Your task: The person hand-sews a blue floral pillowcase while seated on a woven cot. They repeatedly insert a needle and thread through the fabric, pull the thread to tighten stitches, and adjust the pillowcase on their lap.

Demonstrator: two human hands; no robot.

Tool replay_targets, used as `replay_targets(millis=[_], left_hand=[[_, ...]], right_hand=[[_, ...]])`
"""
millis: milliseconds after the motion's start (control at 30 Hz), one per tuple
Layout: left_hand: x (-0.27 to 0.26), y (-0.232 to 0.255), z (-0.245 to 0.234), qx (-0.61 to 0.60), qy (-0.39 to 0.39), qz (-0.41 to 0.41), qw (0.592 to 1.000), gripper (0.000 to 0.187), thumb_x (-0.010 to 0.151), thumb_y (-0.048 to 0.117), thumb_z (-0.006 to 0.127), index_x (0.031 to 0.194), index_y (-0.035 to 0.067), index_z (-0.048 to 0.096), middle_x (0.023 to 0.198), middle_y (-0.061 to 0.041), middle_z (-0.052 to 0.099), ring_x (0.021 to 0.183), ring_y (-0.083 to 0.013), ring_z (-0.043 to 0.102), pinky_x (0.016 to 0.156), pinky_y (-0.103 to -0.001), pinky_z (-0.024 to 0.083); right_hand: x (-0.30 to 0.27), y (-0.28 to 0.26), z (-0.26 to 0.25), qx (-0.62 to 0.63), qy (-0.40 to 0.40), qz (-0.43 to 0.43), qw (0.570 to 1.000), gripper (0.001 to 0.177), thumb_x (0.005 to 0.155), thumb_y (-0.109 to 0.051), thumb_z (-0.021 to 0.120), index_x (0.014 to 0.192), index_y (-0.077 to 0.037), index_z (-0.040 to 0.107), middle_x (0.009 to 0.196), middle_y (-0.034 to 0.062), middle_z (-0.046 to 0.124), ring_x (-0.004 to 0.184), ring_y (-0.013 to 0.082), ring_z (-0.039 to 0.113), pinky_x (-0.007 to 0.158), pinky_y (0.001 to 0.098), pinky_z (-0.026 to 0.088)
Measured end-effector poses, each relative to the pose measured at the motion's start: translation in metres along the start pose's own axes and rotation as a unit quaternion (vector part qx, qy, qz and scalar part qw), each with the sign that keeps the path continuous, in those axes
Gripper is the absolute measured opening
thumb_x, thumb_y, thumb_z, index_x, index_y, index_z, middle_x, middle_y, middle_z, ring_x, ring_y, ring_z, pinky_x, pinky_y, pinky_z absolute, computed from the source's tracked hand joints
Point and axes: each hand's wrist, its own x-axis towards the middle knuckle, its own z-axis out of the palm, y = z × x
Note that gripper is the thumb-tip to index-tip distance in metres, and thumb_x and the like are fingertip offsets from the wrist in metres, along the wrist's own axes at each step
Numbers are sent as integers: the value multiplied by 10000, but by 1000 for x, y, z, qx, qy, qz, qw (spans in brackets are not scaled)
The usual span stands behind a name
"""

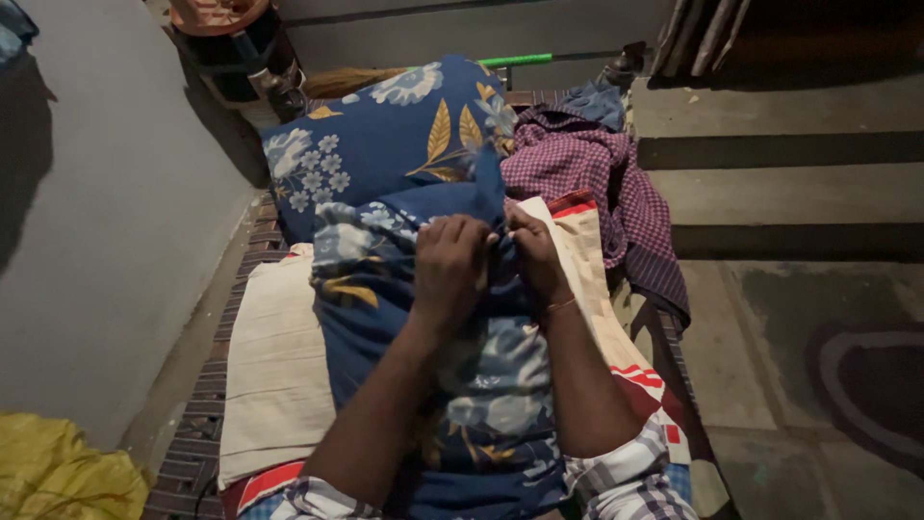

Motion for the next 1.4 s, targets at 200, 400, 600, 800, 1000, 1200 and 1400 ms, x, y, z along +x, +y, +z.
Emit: replay_targets(millis=[200, 400, 600, 800, 1000, 1200, 1400], left_hand=[[11, 0, 15, 20, -22, 34, 999, 142, 887, 147, 706, 976, 81, 617, 979, -110, 631, 994, -319, 624, 889, -448, 448], [-7, 0, 23, 2, -14, 24, 1000, 83, 914, 141, 705, 954, 84, 660, 957, -86, 661, 968, -299, 633, 885, -437, 454], [-3, -6, 36, -87, 50, -85, 991, 81, 916, 169, 722, 945, 94, 712, 933, -80, 691, 958, -315, 643, 873, -447, 440], [-11, -13, 40, -56, 67, -71, 994, 246, 882, 231, 746, 1048, 58, 691, 1078, -131, 648, 1052, -350, 588, 915, -466, 444], [-19, -21, 49, -22, 23, -38, 999, 143, 920, 207, 739, 996, 109, 667, 1067, -72, 663, 1081, -312, 612, 945, -456, 440], [-28, -15, 40, -10, -22, -82, 996, 95, 912, 156, 682, 875, 97, 617, 898, -87, 640, 959, -319, 623, 884, -464, 442], [-31, -15, 33, -6, -44, -37, 998, 163, 889, 160, 675, 782, 86, 577, 779, -115, 613, 797, -343, 606, 766, -487, 442]], right_hand=[[-1, 60, -42, -248, 109, -117, 956, 237, 984, -30, 620, 1210, 39, 638, 1042, 64, 671, 923, 130, 640, 815, 268, 529], [4, 78, -69, -393, 94, -146, 903, 70, 980, 2, 566, 1001, 10, 632, 961, 48, 647, 888, 136, 627, 801, 280, 506], [2, 84, -81, -405, 130, -130, 895, 64, 955, -40, 562, 940, -21, 621, 841, 100, 608, 747, 182, 588, 675, 330, 469], [-1, 112, -94, -418, 255, 74, 869, 273, 989, -177, 505, 815, 2, 617, 713, 202, 623, 650, 279, 597, 590, 419, 444], [-1, 97, -97, -639, 136, -73, 754, 157, 938, -138, 556, 839, -39, 626, 794, 179, 647, 756, 314, 624, 683, 433, 461], [-20, 23, -81, -377, 3, 99, 921, 100, 845, 14, 633, 931, -25, 665, 831, 42, 618, 755, 129, 573, 662, 296, 482], [-13, -24, -55, -209, 64, 107, 970, 102, 931, -97, 723, 1016, -41, 727, 938, -27, 699, 886, 69, 641, 801, 236, 526]])
